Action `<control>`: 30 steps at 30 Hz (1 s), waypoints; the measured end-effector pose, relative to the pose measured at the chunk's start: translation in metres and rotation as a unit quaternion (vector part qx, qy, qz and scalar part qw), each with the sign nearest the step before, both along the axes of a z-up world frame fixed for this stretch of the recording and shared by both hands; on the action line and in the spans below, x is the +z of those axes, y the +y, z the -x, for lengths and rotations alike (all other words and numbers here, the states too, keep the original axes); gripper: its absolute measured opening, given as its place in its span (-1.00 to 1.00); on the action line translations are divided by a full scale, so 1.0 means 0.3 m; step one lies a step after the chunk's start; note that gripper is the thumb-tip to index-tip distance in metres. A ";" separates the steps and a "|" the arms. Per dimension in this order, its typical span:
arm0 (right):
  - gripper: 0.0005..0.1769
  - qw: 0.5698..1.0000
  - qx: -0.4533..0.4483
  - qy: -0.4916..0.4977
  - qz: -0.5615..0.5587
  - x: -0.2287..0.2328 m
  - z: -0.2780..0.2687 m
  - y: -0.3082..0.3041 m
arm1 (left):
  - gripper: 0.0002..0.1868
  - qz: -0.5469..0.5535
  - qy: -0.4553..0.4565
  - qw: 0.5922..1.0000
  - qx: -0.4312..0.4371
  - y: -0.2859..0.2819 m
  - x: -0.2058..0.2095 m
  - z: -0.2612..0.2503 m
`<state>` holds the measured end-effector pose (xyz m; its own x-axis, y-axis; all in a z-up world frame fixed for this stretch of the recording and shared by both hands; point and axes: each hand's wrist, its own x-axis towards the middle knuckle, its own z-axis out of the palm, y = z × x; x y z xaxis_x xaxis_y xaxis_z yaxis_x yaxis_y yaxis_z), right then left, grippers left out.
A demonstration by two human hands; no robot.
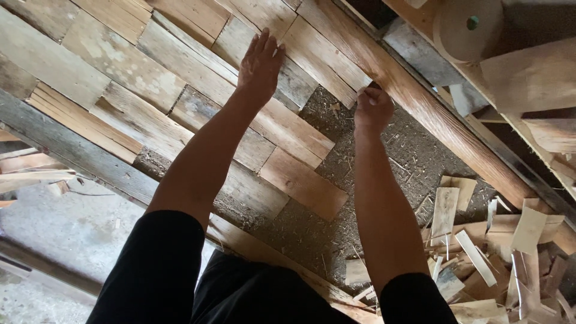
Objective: Trimming a small piece of wood with a utility knife to fit it into a wooden surface.
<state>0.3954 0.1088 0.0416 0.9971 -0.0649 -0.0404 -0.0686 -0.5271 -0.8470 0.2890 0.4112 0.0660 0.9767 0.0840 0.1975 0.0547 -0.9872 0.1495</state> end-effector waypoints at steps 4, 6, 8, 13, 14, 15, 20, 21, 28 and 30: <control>-0.85 0.998 -0.038 0.041 -0.042 0.030 0.013 0.017 | -0.43 -0.025 0.010 1.000 0.004 -0.005 0.015 0.003; -0.87 0.999 -0.029 0.034 -0.023 0.040 0.018 0.018 | -0.48 -0.011 0.002 1.000 0.006 -0.005 0.003 0.004; -0.88 0.999 -0.020 0.026 -0.004 0.023 0.012 0.008 | -0.53 0.003 -0.008 1.000 0.009 -0.004 -0.007 -0.001; -0.81 0.991 0.067 -0.107 0.038 -0.040 0.016 -0.037 | -0.59 0.006 -0.014 1.000 0.003 -0.005 -0.028 -0.004; -0.81 0.991 0.066 -0.107 0.039 -0.029 0.029 -0.042 | -0.59 0.007 -0.014 1.000 0.002 -0.012 -0.023 0.003; -0.79 0.993 0.061 -0.085 0.053 -0.016 0.031 -0.038 | -0.55 -0.010 -0.008 1.000 0.009 -0.011 -0.013 0.001; -0.73 0.992 0.110 -0.061 0.028 0.052 0.065 -0.050 | -0.52 0.014 0.020 0.999 0.020 -0.017 0.026 -0.001; -0.68 0.993 0.103 0.000 0.054 0.091 0.080 -0.043 | -0.47 0.010 0.036 0.999 0.018 -0.012 0.027 -0.007; -0.47 0.992 0.087 -0.007 -0.092 0.070 0.219 -0.132 | -0.35 -0.043 0.012 0.999 0.019 -0.017 0.042 0.006; -0.50 0.991 0.073 -0.014 -0.109 0.112 0.307 -0.179 | -0.39 0.007 0.047 0.999 0.026 -0.022 0.098 0.014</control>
<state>0.3032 0.0553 0.0751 0.9960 0.0885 -0.0103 0.0198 -0.3335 -0.9425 0.2849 0.4047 0.0955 0.9853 0.1366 0.1028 0.1199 -0.9808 0.1540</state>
